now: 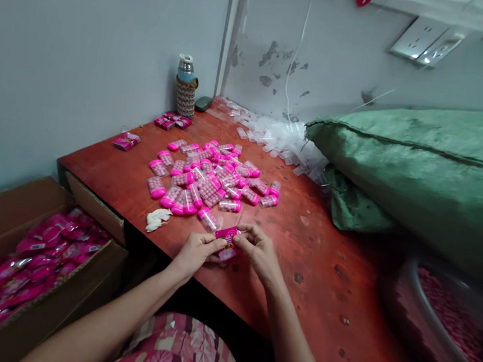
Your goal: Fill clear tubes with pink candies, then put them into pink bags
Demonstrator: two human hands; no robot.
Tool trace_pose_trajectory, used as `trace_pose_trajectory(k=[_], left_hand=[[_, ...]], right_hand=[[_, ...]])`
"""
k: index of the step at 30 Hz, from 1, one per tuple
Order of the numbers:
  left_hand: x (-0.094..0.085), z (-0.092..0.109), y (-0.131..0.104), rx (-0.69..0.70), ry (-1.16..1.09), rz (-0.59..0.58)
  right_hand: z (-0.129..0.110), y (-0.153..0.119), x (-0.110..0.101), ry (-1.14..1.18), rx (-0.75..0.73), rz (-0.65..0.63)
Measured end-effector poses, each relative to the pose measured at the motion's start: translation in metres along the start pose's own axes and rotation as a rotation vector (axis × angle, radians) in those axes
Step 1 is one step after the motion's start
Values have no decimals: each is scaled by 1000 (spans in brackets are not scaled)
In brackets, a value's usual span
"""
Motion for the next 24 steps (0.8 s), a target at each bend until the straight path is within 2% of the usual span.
trace_pose_trajectory(k=[3, 6, 8, 11, 14, 16, 18, 21, 24], left_hand=[[-14, 2, -2, 25, -46, 116], [-29, 2, -6, 22, -84, 243], [-38, 3, -8, 9, -105, 284], [-48, 2, -10, -14, -156, 309], [-54, -1, -10, -53, -227, 321], [-55, -4, -8, -70, -275, 333], [-53, -5, -5, -74, -323, 342], [-51, -6, -1, -71, -384, 350], [-52, -4, -1, -59, -446, 377]], right_hand=[[-12, 27, 13, -495, -203, 7], [-16, 51, 37, -910, -382, -57], [-12, 62, 46, -1025, -436, -105], [-2, 63, 41, -1022, -453, -173], [1, 51, 19, -980, -433, -195], [-6, 43, 0, -985, -408, -76], [-16, 36, -13, -1048, -343, 107], [-23, 34, -13, -1232, -159, 280], [-19, 41, -3, -1354, 21, 282]])
Point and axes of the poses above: each hand's wrist, its own y-axis towards the middle knuckle, its own x-axis out of the palm, z = x × y, the point moved 6 cm from there along y, towards the middle knuckle, and after that the axes turned 13 degrees about y, right-handed, at the moved point
